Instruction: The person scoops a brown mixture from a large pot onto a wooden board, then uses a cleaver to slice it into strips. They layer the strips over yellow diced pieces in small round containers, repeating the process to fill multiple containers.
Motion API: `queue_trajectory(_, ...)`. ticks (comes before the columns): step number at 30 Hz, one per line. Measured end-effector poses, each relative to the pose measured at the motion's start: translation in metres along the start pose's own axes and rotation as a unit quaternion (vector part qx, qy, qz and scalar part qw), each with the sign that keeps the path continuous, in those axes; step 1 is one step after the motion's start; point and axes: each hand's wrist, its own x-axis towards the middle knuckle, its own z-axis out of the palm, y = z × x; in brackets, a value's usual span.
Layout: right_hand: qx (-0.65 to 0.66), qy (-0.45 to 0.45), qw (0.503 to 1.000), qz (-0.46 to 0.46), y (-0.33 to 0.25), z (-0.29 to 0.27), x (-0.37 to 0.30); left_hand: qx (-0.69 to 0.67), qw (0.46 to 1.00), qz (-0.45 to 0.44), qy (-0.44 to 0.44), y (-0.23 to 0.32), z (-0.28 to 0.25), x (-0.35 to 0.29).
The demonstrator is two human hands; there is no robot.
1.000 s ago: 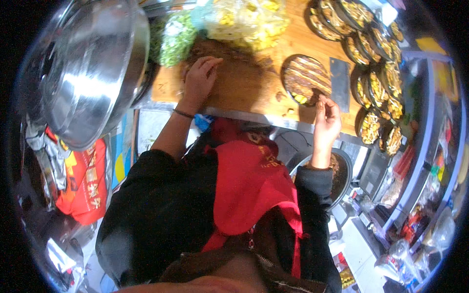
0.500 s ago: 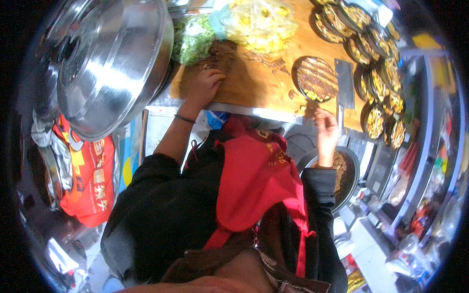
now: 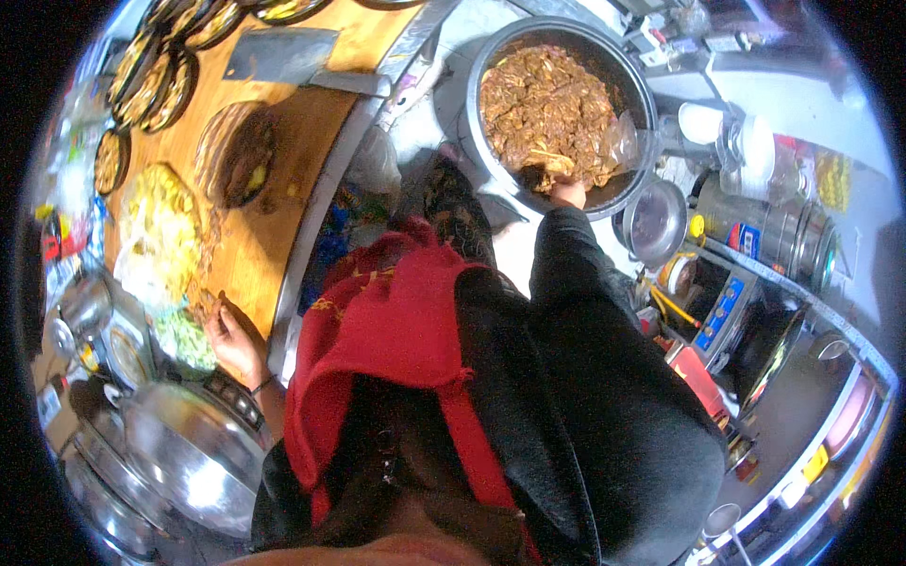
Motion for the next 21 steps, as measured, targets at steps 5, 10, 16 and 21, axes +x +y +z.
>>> queue_trajectory(5,-0.206,-0.132,0.967,-0.070,0.015,0.015,0.014,-0.020,0.989,0.143,-0.010,0.046,0.015,0.024)
queue_trajectory(10,-0.093,-0.160,0.982,-0.023,0.015,0.048,0.042,-0.083,0.991,0.096,-0.047,0.078,0.031,0.038)
queue_trajectory(16,-0.001,-0.154,0.976,0.152,0.012,0.093,0.095,-0.066,0.988,0.137,-0.042,0.073,0.047,0.053)
queue_trajectory(21,-0.006,-0.090,0.971,0.221,0.004,0.081,0.092,-0.067,0.993,0.091,-0.043,0.065,0.058,0.056)
